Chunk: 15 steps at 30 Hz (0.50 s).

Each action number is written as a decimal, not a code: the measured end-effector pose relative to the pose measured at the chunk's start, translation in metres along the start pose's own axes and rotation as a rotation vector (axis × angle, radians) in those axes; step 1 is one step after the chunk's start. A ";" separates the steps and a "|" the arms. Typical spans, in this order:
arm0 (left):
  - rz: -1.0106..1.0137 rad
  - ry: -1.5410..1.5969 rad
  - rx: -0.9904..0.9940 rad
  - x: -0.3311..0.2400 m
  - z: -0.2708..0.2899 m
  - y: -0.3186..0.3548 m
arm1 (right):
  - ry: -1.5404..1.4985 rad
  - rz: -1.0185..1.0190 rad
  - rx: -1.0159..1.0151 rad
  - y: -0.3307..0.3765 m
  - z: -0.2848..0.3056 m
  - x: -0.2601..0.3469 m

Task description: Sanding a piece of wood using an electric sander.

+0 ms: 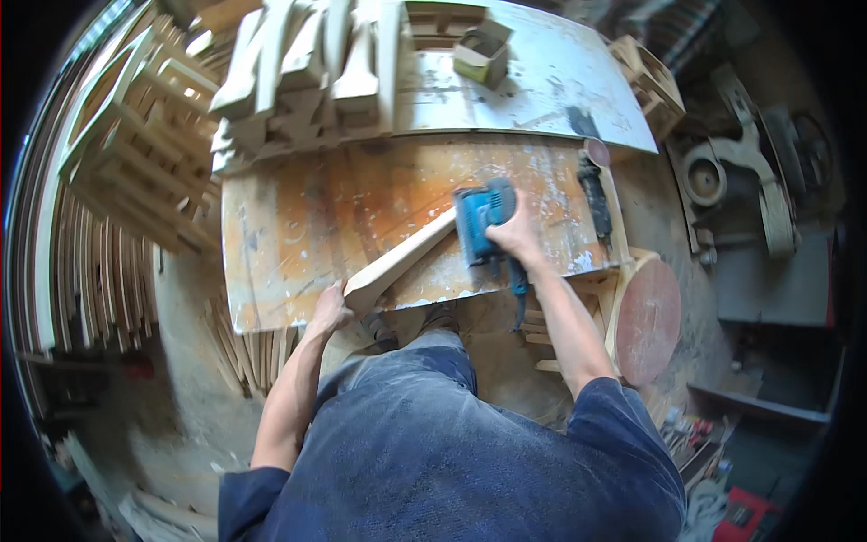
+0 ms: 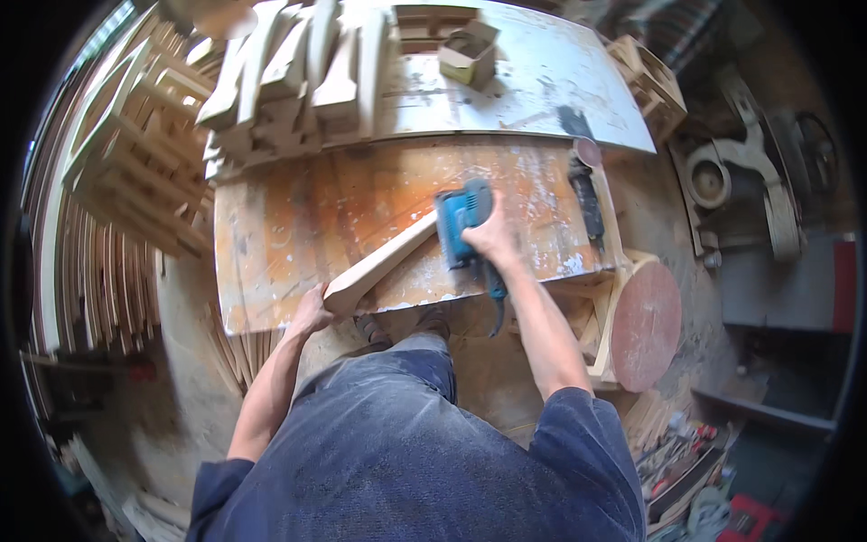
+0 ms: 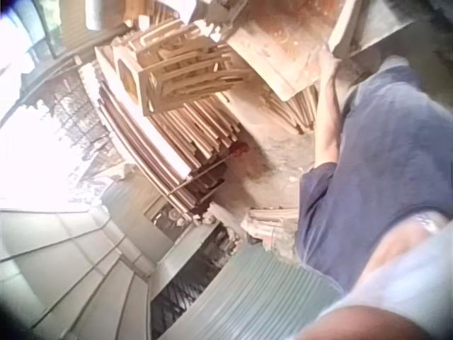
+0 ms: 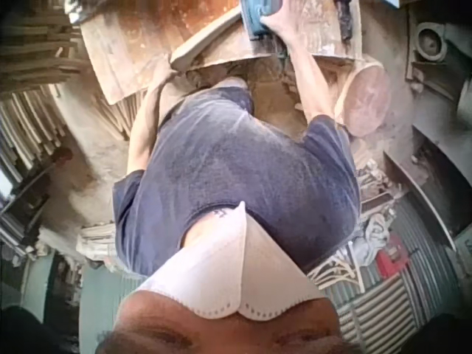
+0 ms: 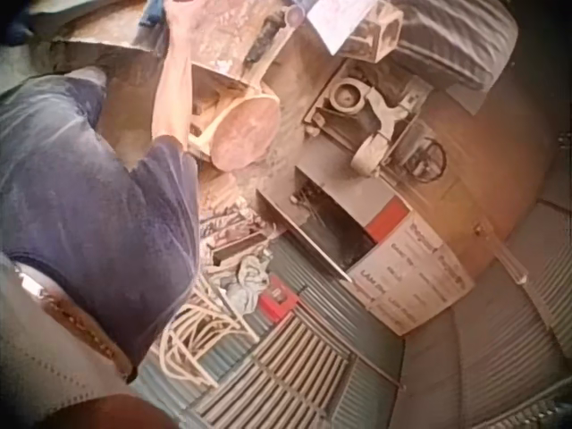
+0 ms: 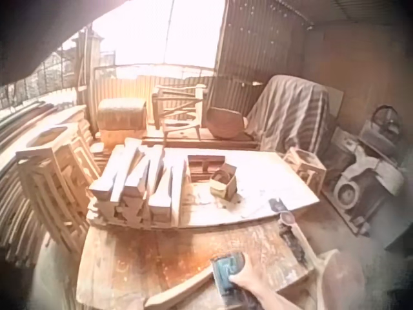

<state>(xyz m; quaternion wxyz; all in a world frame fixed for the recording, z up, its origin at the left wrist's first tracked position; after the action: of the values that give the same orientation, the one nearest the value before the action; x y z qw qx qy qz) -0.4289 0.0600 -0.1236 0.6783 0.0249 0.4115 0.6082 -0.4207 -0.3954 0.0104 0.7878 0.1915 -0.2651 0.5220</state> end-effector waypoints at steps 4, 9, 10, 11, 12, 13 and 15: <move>0.026 0.246 0.094 0.017 0.002 -0.005 | -0.038 -0.115 -0.025 -0.015 -0.016 -0.003; -0.021 0.236 0.219 0.022 -0.002 -0.012 | -0.054 -0.222 -0.042 -0.017 -0.005 -0.022; -0.029 0.221 0.231 0.013 -0.002 -0.012 | -0.028 -0.209 0.027 0.000 -0.012 -0.006; -0.016 0.227 0.237 0.006 0.001 -0.004 | -0.005 -0.194 0.103 0.023 -0.019 0.011; -0.007 0.230 0.238 -0.003 0.010 0.000 | -0.063 -0.128 0.146 0.039 -0.022 0.033; -0.007 0.219 0.243 -0.009 0.012 0.006 | -0.119 -0.057 0.194 0.056 -0.028 0.047; -0.024 0.160 0.207 -0.022 0.014 0.011 | -0.026 0.168 -0.029 0.070 -0.028 0.052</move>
<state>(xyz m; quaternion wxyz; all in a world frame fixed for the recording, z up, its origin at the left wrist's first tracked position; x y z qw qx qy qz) -0.4276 0.0505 -0.0971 0.6443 0.0411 0.5251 0.5545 -0.4632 -0.3152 0.0225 0.7404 0.1638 -0.2978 0.5800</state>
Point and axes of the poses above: each hand's wrist, its own y-axis away from the middle knuckle, its own z-axis out of the back of the hand, x = y × z, the point moved 8 cm from there along -y, towards the middle knuckle, and after that the axes turned 8 degrees about z, right-handed, at the moved point
